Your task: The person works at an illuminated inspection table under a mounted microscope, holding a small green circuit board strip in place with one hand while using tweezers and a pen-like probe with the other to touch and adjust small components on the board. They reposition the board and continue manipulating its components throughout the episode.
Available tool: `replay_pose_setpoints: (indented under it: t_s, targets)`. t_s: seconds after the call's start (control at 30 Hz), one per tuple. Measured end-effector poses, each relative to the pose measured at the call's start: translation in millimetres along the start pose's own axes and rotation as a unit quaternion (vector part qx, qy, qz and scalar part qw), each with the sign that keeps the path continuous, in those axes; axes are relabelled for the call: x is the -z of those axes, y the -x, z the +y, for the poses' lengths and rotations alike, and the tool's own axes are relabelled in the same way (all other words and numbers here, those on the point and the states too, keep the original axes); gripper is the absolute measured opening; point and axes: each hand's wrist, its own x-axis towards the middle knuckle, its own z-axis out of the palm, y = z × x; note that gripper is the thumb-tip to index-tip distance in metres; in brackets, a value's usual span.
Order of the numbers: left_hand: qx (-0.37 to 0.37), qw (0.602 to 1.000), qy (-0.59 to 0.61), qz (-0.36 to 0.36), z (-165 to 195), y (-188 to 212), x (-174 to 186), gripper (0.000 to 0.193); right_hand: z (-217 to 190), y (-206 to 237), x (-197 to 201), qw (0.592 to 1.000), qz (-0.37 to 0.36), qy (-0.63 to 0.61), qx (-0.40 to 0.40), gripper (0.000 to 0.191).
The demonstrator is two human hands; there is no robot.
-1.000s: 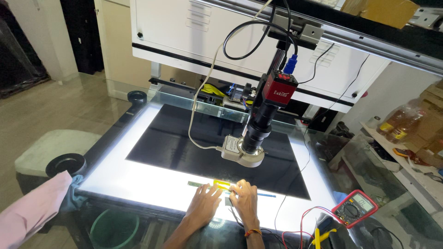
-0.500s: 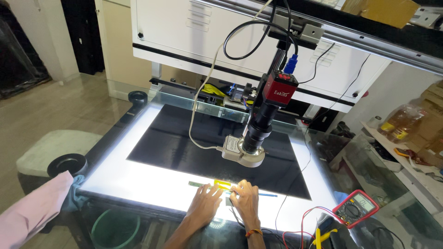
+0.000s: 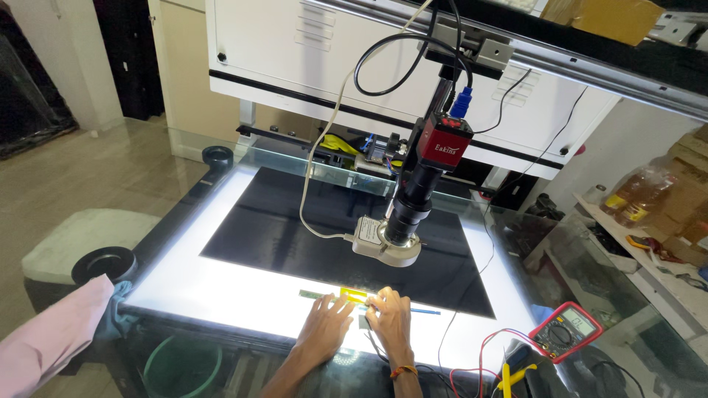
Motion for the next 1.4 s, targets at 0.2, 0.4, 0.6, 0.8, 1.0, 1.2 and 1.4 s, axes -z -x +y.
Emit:
replay_pose_setpoints:
  t_s: [0.2,0.4,0.6,0.8,1.0,1.2,1.4]
  targets:
    - [0.002,1.0,-0.006,-0.011,0.2,-0.4,1.0,0.038,0.1,-1.5,-2.2,1.0,0.02,0.003,0.014,0.009]
    - [0.0,1.0,-0.006,-0.008,-0.2,0.3,-1.1,0.037,0.1,-0.3,-0.8,1.0,0.005,0.003,0.008,0.008]
    - [-0.007,1.0,0.0,0.009,-1.1,-0.4,-2.3,0.036,-0.9,-1.3,0.1,1.0,0.018,0.005,0.015,0.008]
    - [-0.004,1.0,-0.003,-0.002,-3.1,-0.3,-2.0,0.036,-1.2,-2.8,-1.4,1.0,0.003,0.006,0.0,0.009]
    - [-0.014,1.0,-0.002,0.02,-4.5,0.2,-5.7,0.038,1.8,-0.6,-3.7,1.0,0.011,0.001,0.012,0.009]
    - [-0.005,1.0,0.002,0.005,-5.5,-1.4,-8.3,0.037,2.7,-1.2,-4.7,1.0,0.022,0.009,0.02,0.009]
    - [-0.002,1.0,0.0,-0.006,-4.6,-0.5,-6.3,0.037,2.8,-0.7,-4.7,1.0,0.013,0.008,0.013,0.009]
